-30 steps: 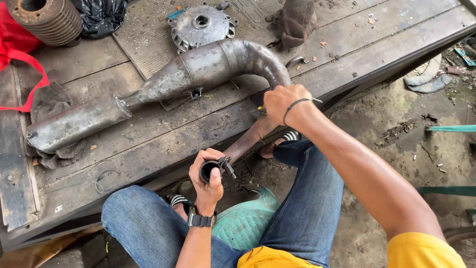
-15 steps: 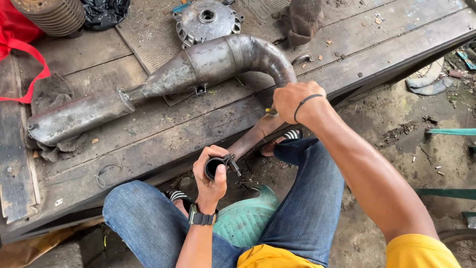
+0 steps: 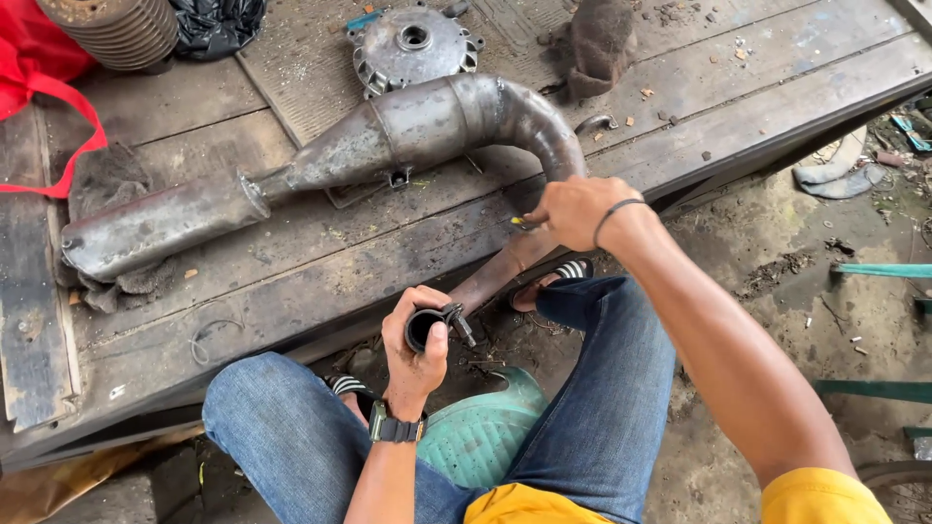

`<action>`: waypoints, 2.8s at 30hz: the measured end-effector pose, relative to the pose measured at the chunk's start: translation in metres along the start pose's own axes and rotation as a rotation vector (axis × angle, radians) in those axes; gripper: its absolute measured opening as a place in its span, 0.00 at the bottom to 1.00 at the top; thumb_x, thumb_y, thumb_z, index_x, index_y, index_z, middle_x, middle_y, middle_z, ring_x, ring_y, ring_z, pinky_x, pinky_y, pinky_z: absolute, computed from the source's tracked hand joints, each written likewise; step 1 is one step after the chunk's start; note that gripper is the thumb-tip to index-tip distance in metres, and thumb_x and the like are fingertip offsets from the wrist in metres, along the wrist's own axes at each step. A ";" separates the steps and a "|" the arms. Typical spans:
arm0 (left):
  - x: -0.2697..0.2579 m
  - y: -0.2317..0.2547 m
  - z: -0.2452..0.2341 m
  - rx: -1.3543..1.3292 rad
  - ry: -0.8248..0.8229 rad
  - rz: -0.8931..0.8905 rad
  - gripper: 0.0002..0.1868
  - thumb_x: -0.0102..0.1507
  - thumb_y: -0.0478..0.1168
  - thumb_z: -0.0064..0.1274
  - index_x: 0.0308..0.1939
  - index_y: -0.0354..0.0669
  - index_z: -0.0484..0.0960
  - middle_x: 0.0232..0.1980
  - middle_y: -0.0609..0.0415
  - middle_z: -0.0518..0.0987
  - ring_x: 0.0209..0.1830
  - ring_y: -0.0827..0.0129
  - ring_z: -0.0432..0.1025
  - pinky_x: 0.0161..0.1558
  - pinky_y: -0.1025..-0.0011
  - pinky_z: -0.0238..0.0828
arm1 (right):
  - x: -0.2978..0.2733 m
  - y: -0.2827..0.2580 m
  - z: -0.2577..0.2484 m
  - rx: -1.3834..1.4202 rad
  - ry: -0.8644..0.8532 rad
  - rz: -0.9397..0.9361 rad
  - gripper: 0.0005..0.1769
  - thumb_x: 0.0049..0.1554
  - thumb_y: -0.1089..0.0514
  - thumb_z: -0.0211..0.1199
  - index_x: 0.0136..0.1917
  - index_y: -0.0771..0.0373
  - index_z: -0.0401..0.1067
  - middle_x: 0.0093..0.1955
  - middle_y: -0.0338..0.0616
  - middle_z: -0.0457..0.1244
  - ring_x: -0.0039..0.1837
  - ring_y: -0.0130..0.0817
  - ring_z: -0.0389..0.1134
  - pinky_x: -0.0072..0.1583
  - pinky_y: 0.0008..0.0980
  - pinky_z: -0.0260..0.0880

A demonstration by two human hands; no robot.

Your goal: The person sits on a low stool and uses a yellow-handled wire brush to scrub the surface of a curved metal exhaust pipe resting on a wooden workbench. They hold the pipe with their left hand while scrubbing with their right hand, occasionally pausing to wipe the surface with a dark rag.

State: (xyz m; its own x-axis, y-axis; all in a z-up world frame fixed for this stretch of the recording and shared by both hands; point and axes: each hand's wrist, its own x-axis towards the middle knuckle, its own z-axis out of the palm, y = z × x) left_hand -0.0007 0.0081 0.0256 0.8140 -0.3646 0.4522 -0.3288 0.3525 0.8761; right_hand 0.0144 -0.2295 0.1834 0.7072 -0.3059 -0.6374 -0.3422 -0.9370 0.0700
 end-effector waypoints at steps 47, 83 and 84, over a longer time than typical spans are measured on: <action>0.005 0.005 0.001 0.034 -0.024 -0.046 0.16 0.67 0.51 0.47 0.37 0.42 0.77 0.30 0.50 0.76 0.26 0.72 0.67 0.28 0.68 0.63 | 0.022 0.003 0.024 -0.128 0.080 -0.039 0.19 0.62 0.47 0.54 0.60 0.48 0.80 0.54 0.50 0.73 0.56 0.49 0.76 0.56 0.51 0.76; 0.001 0.010 0.000 0.052 -0.054 -0.078 0.11 0.70 0.48 0.45 0.41 0.47 0.77 0.27 0.51 0.73 0.23 0.75 0.62 0.24 0.68 0.61 | 0.004 -0.020 0.046 -0.102 0.200 -0.119 0.19 0.59 0.59 0.54 0.58 0.51 0.81 0.48 0.54 0.73 0.51 0.58 0.76 0.52 0.54 0.76; 0.003 0.012 -0.001 0.057 -0.055 -0.076 0.11 0.70 0.48 0.45 0.41 0.47 0.77 0.27 0.51 0.73 0.23 0.75 0.62 0.24 0.68 0.61 | 0.000 -0.017 0.043 -0.100 0.202 -0.122 0.19 0.59 0.59 0.54 0.58 0.51 0.81 0.48 0.54 0.73 0.51 0.58 0.76 0.52 0.54 0.76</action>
State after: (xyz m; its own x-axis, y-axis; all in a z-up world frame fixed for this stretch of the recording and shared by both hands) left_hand -0.0022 0.0118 0.0370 0.8107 -0.4359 0.3908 -0.2947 0.2729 0.9158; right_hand -0.0069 -0.2064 0.1490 0.8525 -0.2074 -0.4799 -0.1910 -0.9780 0.0834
